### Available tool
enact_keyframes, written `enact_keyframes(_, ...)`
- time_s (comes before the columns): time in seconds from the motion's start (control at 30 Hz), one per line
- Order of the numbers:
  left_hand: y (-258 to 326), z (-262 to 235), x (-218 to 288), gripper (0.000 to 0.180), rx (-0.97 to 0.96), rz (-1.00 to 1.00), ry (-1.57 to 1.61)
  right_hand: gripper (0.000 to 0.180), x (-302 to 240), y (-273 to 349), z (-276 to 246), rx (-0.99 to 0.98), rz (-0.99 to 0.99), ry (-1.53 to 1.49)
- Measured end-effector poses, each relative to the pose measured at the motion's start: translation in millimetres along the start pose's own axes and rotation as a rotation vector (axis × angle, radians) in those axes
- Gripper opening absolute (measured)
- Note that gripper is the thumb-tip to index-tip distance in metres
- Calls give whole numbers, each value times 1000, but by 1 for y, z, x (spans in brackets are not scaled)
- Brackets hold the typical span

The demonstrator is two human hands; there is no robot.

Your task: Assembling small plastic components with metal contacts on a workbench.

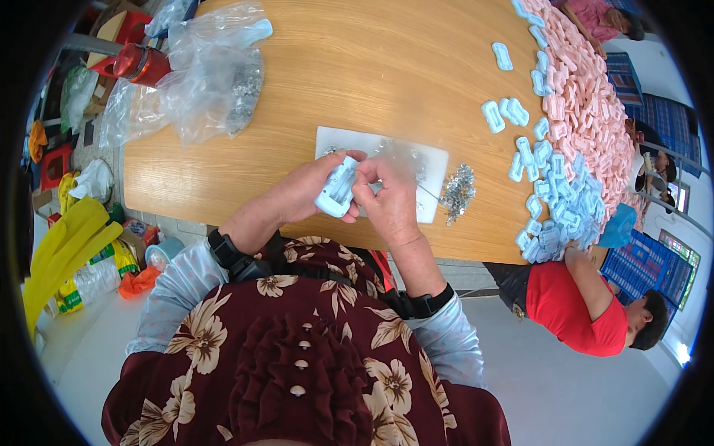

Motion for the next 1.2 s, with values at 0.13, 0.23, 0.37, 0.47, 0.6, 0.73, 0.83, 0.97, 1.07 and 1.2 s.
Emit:
enact_keyframes(0.13, -1, 0, -4, 54, 6, 3, 16, 8, 2, 3, 2, 6, -28, 23)
enact_keyframes(0.23, -3, -1, -7, 53, 63, 0, -25, 11, 0, 0, 4, 65, -281, 301)
enact_keyframes(0.37, -8, -9, -7, 51, 59, 8, -77, 17, -5, 1, 5, -25, -308, 484)
enact_keyframes(0.47, -7, -11, -2, 50, 117, 4, -69, 20, -13, -2, 0, -88, -348, 578)
enact_keyframes(0.6, -5, -18, -4, 47, 122, 61, -29, 30, -22, -2, -4, -92, -429, 622)
enact_keyframes(0.73, -5, -14, -17, 47, 96, 102, -25, 34, -23, 6, -9, -136, -473, 658)
enact_keyframes(0.83, -5, -10, -20, 49, 117, 101, -79, 34, -26, 10, -12, -119, -475, 624)
enact_keyframes(0.97, -23, -13, -8, 48, 18, 274, 35, 34, -23, -10, -12, -34, -423, 510)
enact_keyframes(1.07, -2, -8, 16, 49, -166, 294, 57, 33, -30, -23, -23, 20, -421, 330)
enact_keyframes(1.2, 13, 10, 44, 48, -101, 256, 109, 29, -33, -38, -29, 66, -432, 296)
Point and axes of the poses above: each hand's wrist, its own y-axis away from the middle knuckle, its own z-axis out of the palm, x = y × z, the point moved 2 cm from there along -y, towards the middle knuckle, and after that the axes turned 12 degrees about y, right-handed, at the moved point
